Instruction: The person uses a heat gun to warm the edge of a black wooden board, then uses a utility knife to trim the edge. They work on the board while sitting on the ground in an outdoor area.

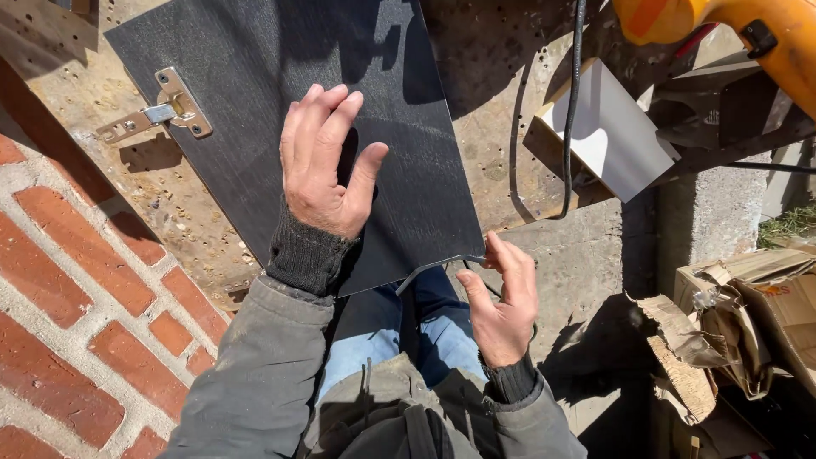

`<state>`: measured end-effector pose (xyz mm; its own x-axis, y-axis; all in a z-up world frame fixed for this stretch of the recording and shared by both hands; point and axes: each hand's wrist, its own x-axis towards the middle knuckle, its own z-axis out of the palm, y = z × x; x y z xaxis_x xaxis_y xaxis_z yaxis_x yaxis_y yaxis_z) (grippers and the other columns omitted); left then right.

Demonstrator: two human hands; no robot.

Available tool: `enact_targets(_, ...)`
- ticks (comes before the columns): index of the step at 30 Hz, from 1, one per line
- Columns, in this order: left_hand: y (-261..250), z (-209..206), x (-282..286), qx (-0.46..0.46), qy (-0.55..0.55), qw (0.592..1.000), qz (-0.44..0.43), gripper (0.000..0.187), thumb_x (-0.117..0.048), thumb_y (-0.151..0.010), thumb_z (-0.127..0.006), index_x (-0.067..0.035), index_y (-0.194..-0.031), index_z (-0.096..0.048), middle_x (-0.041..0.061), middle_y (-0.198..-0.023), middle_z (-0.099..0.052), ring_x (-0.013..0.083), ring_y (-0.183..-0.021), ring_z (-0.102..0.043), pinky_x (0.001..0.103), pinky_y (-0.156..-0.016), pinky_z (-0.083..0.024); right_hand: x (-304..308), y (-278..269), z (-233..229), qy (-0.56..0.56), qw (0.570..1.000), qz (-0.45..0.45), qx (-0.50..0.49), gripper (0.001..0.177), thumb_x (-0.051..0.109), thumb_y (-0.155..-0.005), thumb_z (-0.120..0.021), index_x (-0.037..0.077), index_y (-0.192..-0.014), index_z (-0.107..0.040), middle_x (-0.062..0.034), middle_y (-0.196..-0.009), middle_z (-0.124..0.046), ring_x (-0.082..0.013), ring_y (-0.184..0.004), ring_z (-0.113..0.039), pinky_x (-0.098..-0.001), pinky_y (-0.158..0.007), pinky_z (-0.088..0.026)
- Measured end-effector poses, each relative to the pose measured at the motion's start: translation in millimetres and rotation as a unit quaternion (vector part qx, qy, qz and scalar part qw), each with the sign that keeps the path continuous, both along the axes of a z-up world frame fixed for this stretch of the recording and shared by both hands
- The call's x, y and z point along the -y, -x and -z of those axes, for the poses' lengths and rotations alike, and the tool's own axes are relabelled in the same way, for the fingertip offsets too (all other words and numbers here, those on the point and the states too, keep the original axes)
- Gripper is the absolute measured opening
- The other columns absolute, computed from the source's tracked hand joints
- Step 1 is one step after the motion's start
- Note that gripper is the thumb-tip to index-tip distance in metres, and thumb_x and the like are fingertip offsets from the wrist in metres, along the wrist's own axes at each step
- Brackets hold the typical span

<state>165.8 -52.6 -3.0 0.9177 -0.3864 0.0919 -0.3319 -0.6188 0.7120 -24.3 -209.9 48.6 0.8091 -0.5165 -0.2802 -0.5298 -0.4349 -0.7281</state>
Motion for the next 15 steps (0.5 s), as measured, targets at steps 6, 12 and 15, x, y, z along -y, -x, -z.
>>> enact_targets(6,3.3,5.9,-3.2,0.011,0.004,1.000,-0.016,0.050,-0.030,-0.109,-0.073,-0.002,-0.146,-0.056,0.013,-0.145,-0.062,0.0337,-0.147,-0.051,0.050,-0.127,-0.037,-25.3,19.1,34.4,-0.220,0.951,0.210,0.044,0.051,-0.002,-0.095,-0.073,0.002,-0.143,-0.058,-0.0081,-0.121,-0.060,-0.0131,-0.103,-0.062,-0.0281,-0.090,-0.055)
enact_targets(12,2.6,6.5,-5.2,-0.008,0.022,0.999,-0.024,0.049,-0.034,-0.110,-0.070,-0.002,-0.145,-0.056,0.012,-0.144,-0.064,0.0325,-0.144,-0.053,0.047,-0.126,-0.037,-34.8,19.8,45.6,-0.274,0.912,0.296,0.070,0.046,-0.004,-0.095,-0.069,0.000,-0.139,-0.057,-0.0064,-0.117,-0.069,-0.0109,-0.102,-0.066,-0.0256,-0.090,-0.057)
enact_targets(15,1.2,4.5,-5.7,-0.020,0.023,0.999,-0.025,0.050,-0.036,-0.109,-0.069,-0.002,-0.144,-0.056,0.012,-0.144,-0.064,0.0319,-0.141,-0.053,0.047,-0.126,-0.037,-41.7,22.5,50.3,-0.242,0.919,0.302,0.077,0.045,-0.006,-0.097,-0.069,0.000,-0.140,-0.057,-0.0074,-0.118,-0.066,-0.0103,-0.097,-0.064,-0.0249,-0.086,-0.056)
